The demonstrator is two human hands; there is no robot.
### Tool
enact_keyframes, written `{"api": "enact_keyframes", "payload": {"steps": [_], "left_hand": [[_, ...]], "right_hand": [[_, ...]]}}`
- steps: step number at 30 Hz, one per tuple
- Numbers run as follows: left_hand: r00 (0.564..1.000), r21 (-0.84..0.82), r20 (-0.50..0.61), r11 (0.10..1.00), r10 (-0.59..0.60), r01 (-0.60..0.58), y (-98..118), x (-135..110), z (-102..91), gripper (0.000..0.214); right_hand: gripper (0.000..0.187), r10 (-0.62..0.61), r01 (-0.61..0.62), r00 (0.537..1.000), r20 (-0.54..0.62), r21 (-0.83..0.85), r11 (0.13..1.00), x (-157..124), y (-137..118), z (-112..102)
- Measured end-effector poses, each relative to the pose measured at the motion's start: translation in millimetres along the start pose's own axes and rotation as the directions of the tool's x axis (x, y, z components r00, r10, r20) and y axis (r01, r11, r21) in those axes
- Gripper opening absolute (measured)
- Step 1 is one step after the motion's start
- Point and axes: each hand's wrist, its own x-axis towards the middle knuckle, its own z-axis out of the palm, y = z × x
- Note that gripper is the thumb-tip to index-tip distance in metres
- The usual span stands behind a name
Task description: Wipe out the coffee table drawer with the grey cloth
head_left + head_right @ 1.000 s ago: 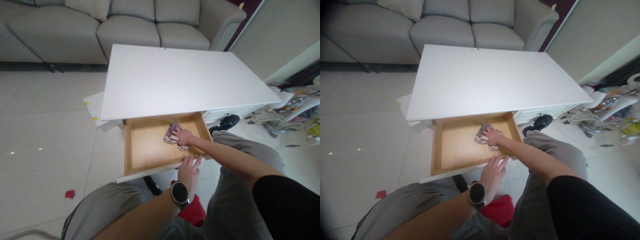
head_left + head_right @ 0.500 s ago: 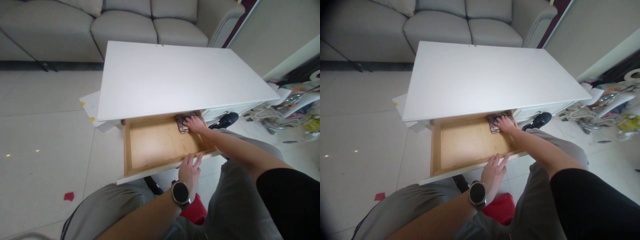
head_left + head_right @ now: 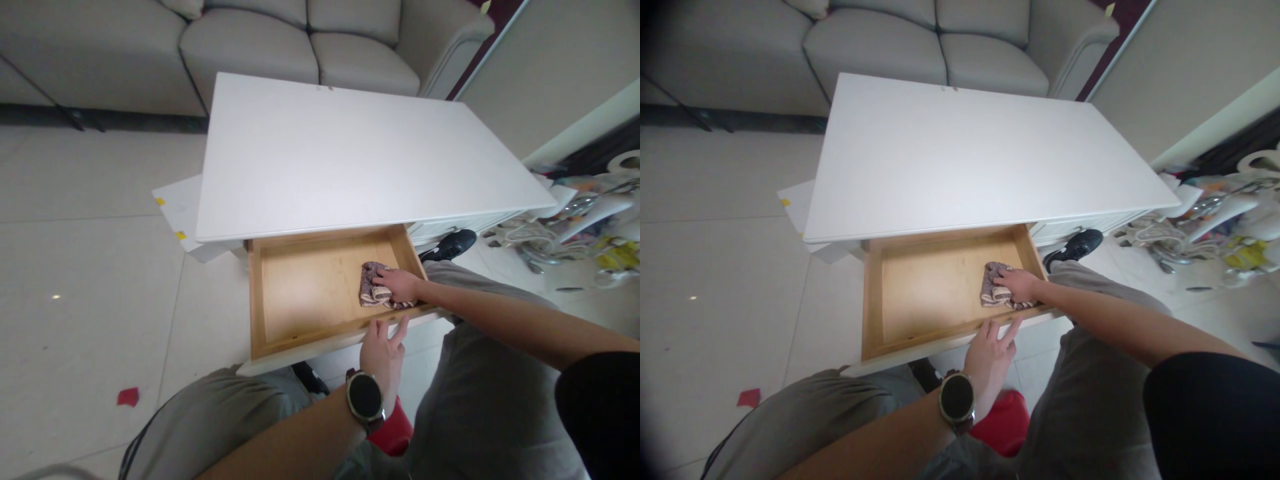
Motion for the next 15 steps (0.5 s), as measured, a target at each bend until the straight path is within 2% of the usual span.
{"api": "enact_keyframes", "payload": {"steps": [1,3,5,7,9,12,15], "left_hand": [[1.0,0.019,0.009,1.0,-0.006,0.006,0.6,-0.9,-1.2,0.042],[0.999,0.052,0.019,0.998,-0.032,0.031,1.9,-2.4,-3.4,0.042],[0.998,0.068,0.018,0.996,-0.067,0.066,2.8,-3.6,-5.0,0.041],[0.997,0.066,0.011,0.995,-0.08,0.079,3.0,-4.6,-6.0,0.041],[0.996,0.058,0.004,0.994,-0.089,0.089,2.5,-5.3,-6.2,0.04],[0.996,0.039,0.001,0.995,-0.094,0.094,1.5,-5.0,-5.0,0.04],[0.995,0.008,0.046,0.996,-0.092,0.092,2.4,-1.7,-1.5,0.041]], "right_hand": [[0.072,0.007,-0.007,1.0,-0.001,-0.006,1.0,8.6,2.3,-5.6],[0.073,0.151,-0.152,0.986,-0.071,-0.009,0.988,29.7,3.9,-18.4],[0.073,0.298,-0.299,0.947,-0.116,0.013,0.954,54.1,-1.4,-32.1],[0.07,0.388,-0.387,0.91,-0.146,0.037,0.921,79.9,-15.4,-45.3],[0.068,0.408,-0.404,0.897,-0.168,0.058,0.913,105.5,-37.3,-57.2],[0.068,0.383,-0.371,0.903,-0.195,0.1,0.923,141.0,-78.8,-72.4],[0.068,0.386,-0.356,0.9,-0.204,0.171,0.919,170.3,-124.4,-84.3]]}}
